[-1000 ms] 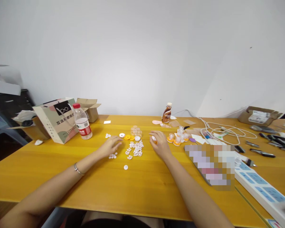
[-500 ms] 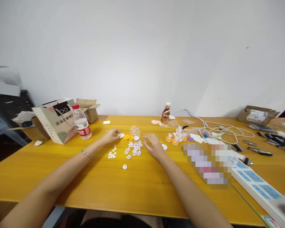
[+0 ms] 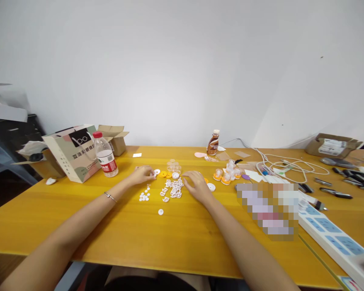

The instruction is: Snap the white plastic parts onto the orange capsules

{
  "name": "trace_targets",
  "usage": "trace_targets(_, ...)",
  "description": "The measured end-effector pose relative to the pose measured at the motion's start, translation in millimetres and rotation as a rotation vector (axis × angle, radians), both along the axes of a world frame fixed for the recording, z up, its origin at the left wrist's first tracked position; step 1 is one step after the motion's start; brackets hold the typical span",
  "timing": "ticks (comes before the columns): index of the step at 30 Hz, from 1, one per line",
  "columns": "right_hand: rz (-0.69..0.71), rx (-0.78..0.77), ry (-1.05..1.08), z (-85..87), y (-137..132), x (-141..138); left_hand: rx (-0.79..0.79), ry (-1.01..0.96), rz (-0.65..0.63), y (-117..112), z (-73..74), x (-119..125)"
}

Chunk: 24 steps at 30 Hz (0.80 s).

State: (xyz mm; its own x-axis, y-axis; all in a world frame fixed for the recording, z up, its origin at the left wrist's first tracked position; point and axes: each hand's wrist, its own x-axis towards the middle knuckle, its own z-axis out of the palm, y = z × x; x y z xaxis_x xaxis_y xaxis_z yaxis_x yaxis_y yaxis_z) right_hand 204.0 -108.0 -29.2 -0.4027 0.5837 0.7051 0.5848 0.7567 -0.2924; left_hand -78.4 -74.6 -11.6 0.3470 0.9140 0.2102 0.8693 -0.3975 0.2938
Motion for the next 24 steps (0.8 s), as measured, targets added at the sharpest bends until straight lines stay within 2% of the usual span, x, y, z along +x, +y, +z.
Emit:
trace_targets(3, 0.002, -0.006, -0.002, 0.7, -1.1, -0.5, 0.028, -0.006, 0.013, -10.1, 5.7, 2.4)
trace_targets(5, -0.001, -0.010, 0.001, 1.0, -1.4, -0.2, 0.055, -0.024, -0.061, -24.9, 13.4, 5.0)
trace_targets(9, -0.007, -0.008, 0.007, 0.4, -0.3, 0.0, 0.022, -0.048, -0.530, -69.2, 29.4, 12.6)
trace_targets(11, -0.001, -0.013, -0.002, -0.3, 0.1, -1.0, 0.004, -0.022, -0.631, -89.2, 31.8, 17.9)
trace_targets(13, 0.006, -0.022, -0.011, -0.7, -0.1, -2.2, -0.008, 0.017, -0.680, -102.3, 29.0, 23.6)
trace_targets(16, 0.013, -0.043, -0.019, 0.0, -1.3, -2.8, -0.009, 0.059, -0.694, -109.0, 20.4, 30.5)
trace_targets(19, 0.015, -0.050, -0.003, 2.3, -2.9, -1.7, 0.000, 0.021, -0.654, -103.4, 13.3, 28.4)
trace_targets(24, 0.032, -0.143, -0.027, 7.7, -13.1, -6.8, 0.118, -0.092, -0.342, -68.4, 4.1, -6.1)
